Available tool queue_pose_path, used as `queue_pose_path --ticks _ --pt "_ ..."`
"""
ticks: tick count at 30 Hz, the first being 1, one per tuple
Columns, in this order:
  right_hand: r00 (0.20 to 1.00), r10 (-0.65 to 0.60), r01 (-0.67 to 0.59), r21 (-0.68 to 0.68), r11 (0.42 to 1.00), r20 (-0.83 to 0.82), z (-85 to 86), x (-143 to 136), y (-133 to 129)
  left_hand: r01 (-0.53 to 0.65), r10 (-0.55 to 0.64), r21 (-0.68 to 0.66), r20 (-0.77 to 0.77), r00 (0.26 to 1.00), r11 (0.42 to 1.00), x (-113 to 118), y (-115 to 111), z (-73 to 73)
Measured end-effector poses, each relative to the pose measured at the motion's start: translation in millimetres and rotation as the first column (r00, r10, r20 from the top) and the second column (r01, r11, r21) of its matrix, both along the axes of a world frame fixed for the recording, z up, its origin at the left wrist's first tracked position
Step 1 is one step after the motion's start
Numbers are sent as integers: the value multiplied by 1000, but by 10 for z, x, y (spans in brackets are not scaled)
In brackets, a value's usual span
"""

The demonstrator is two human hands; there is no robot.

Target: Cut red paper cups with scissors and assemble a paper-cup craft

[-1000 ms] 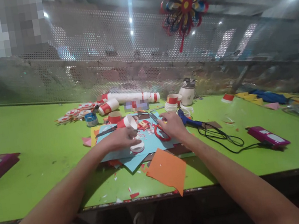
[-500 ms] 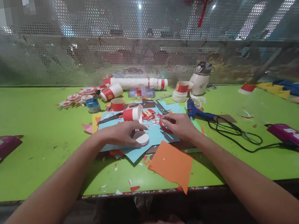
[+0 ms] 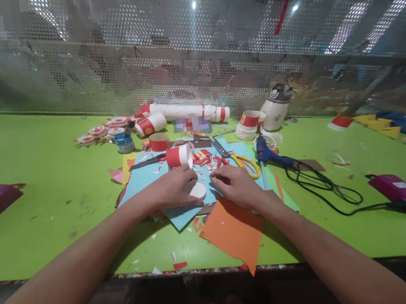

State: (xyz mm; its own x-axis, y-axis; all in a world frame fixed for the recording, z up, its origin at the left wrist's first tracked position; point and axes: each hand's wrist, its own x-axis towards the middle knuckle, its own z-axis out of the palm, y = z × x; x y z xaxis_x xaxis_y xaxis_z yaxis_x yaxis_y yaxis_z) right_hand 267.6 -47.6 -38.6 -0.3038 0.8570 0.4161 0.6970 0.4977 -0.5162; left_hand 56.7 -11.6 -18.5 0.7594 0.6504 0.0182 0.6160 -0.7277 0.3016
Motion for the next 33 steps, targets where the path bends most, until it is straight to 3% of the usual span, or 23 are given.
queue_pose_path --ticks 4,13,17,22,28,33 --pt "1000 -2 2 -1 1000 5 -12 -25 -10 -7 7 17 -1 1000 1000 0 -21 25" --pt "1000 -2 2 -13 1000 -23 4 -80 -69 17 -6 -134 82 997 991 -92 75 35" --pt "1000 13 -12 17 1000 -9 -13 -119 -97 27 -22 -62 79 997 998 -62 17 47" --pt "998 19 -13 107 994 -62 -19 -126 -102 -38 38 13 43 998 999 0 -108 101" --pt "983 -117 139 160 977 -138 60 -5 -65 0 -2 41 32 999 999 -66 -90 117" --pt "955 -294 298 149 943 -46 275 230 206 21 -20 -22 43 999 1000 -228 -14 164"
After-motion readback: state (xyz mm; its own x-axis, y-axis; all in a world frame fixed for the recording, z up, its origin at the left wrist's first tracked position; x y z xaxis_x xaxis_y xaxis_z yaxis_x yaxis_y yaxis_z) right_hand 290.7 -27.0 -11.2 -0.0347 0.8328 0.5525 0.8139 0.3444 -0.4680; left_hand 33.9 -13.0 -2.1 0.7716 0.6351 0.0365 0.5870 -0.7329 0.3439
